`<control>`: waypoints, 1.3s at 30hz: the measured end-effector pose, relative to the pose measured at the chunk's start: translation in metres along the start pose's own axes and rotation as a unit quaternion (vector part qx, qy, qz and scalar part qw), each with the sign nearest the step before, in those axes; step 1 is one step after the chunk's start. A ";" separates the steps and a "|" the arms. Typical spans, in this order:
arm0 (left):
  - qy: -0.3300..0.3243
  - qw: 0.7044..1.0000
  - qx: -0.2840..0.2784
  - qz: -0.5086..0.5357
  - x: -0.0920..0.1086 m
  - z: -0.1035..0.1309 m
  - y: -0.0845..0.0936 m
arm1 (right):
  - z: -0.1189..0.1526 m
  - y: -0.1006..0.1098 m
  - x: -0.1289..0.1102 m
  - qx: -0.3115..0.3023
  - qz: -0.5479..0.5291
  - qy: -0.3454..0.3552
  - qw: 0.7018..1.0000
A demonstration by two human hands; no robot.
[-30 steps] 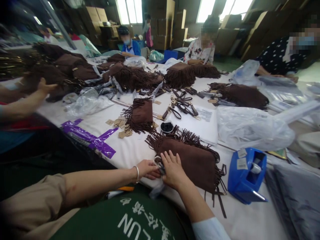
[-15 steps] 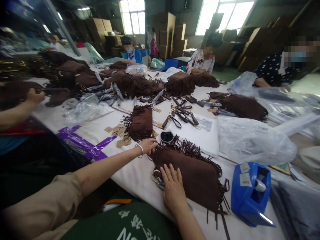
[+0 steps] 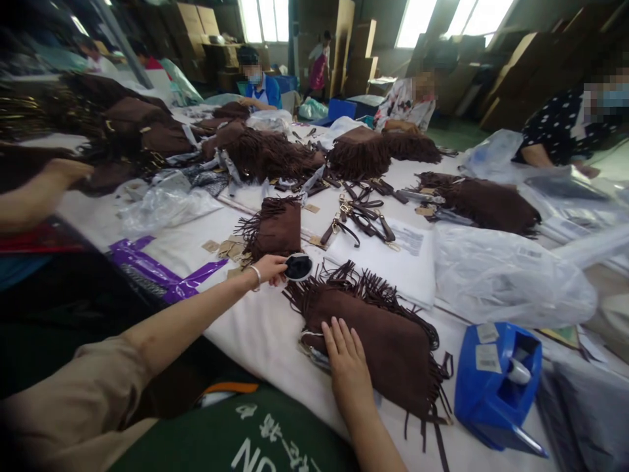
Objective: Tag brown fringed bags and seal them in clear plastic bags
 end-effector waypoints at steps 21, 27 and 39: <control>0.085 0.848 -0.168 0.495 -0.042 0.105 -0.123 | -0.006 0.016 -0.004 0.072 -0.118 -0.047 0.989; 0.118 0.798 -0.089 0.584 -0.026 0.043 -0.153 | 0.000 0.015 -0.013 0.055 -0.133 -0.037 0.989; -0.015 0.755 0.036 0.654 -0.020 0.032 -0.118 | 0.004 0.001 -0.024 0.039 -0.124 0.006 0.992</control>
Point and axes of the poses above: each hand's wrist, its own z-axis away from the middle knuckle, its own y-axis out of the back of the hand, x = y × z, the point moved 5 cm from there along -z, towards the middle knuckle, and after that the axes turned 2 degrees about z, right-handed, at the moved point
